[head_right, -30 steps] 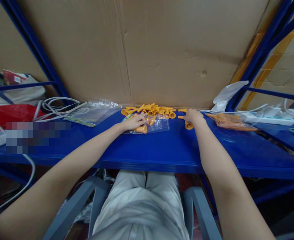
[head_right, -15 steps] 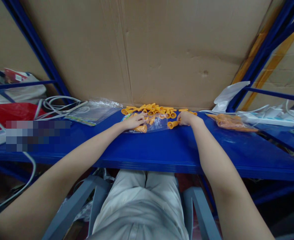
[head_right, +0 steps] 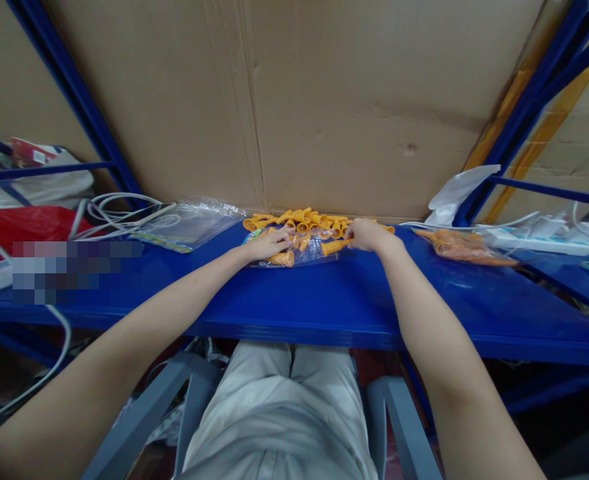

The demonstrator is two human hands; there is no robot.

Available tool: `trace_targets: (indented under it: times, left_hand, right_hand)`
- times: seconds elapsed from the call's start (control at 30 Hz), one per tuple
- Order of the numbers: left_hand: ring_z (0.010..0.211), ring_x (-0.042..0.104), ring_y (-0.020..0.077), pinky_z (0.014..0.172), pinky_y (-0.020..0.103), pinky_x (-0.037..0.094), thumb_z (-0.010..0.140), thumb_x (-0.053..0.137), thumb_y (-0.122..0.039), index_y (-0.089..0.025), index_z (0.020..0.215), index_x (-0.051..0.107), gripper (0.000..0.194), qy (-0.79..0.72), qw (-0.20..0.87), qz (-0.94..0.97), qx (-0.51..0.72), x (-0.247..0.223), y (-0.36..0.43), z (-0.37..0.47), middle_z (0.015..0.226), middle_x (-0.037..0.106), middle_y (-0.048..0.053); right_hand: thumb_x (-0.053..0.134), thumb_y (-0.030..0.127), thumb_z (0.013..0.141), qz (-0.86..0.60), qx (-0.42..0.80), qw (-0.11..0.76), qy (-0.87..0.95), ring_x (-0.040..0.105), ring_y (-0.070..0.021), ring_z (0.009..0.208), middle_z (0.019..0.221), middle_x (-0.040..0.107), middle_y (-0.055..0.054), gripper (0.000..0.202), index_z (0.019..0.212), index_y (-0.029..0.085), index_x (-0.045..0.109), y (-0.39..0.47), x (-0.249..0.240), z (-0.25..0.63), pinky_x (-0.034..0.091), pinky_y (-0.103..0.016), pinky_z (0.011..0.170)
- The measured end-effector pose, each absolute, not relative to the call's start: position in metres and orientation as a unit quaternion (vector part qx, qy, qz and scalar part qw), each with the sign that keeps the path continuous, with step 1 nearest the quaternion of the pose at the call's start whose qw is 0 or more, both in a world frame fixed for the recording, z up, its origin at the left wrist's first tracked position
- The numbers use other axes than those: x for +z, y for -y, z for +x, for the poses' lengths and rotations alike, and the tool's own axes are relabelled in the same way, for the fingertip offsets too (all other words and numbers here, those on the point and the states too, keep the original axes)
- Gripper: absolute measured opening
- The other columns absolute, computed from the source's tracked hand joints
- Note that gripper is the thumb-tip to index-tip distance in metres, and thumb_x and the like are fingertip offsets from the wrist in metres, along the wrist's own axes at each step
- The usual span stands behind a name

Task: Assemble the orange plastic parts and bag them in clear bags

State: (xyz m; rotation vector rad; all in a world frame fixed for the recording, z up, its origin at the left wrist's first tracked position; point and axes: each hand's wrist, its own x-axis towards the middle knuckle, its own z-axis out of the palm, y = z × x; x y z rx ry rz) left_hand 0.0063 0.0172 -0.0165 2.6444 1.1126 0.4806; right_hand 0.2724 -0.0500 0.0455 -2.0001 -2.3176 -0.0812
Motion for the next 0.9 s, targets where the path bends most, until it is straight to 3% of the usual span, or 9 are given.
trace_targets:
  times: [0.23,0.43,0.73,0.9]
  left_hand:
    - [0.144,0.034,0.0219,0.12,0.038,0.021,0.097,0.031,-0.041,-0.019,0.116,0.062,0.042,-0.414,0.114,0.885,0.179,-0.017,-0.016,0.007,0.152,0.044,0.007]
    - [0.135,0.046,0.0234,0.116,0.04,0.03,0.1,0.027,-0.036,-0.018,0.096,0.066,0.044,-0.406,0.081,0.873,0.257,-0.015,-0.011,0.01,0.133,0.062,0.008]
    - [0.138,0.042,0.0224,0.117,0.042,0.027,0.099,0.029,-0.039,-0.017,0.125,0.059,0.045,-0.424,0.062,0.858,0.283,-0.012,-0.011,0.007,0.144,0.053,0.01]
    - [0.141,0.038,0.0247,0.116,0.048,0.028,0.099,0.035,-0.036,-0.017,0.111,0.064,0.037,-0.383,0.037,0.881,0.277,-0.009,-0.009,0.004,0.145,0.051,0.012]
  right_hand:
    - [0.068,0.019,0.077,-0.568,-0.017,0.105,0.816,0.067,-0.0198,0.081,0.087,0.075,-0.005,0.015,0.087,0.019,0.079,0.051,0.036,0.248,0.048,-0.026,0.072]
    - [0.062,0.016,0.076,-0.535,0.01,0.114,0.837,0.062,-0.0161,0.069,0.077,0.072,-0.004,0.015,0.081,0.016,0.076,0.049,0.03,0.246,0.043,-0.025,0.065]
    - [0.059,0.017,0.074,-0.53,0.016,0.099,0.842,0.054,-0.0133,0.058,0.059,0.061,0.0,0.015,0.06,0.017,0.066,0.053,0.032,0.244,0.036,-0.026,0.057]
    - [0.06,0.018,0.073,-0.524,0.028,0.117,0.843,0.053,-0.0124,0.056,0.059,0.061,0.0,0.014,0.062,0.016,0.069,0.055,0.033,0.242,0.035,-0.026,0.056]
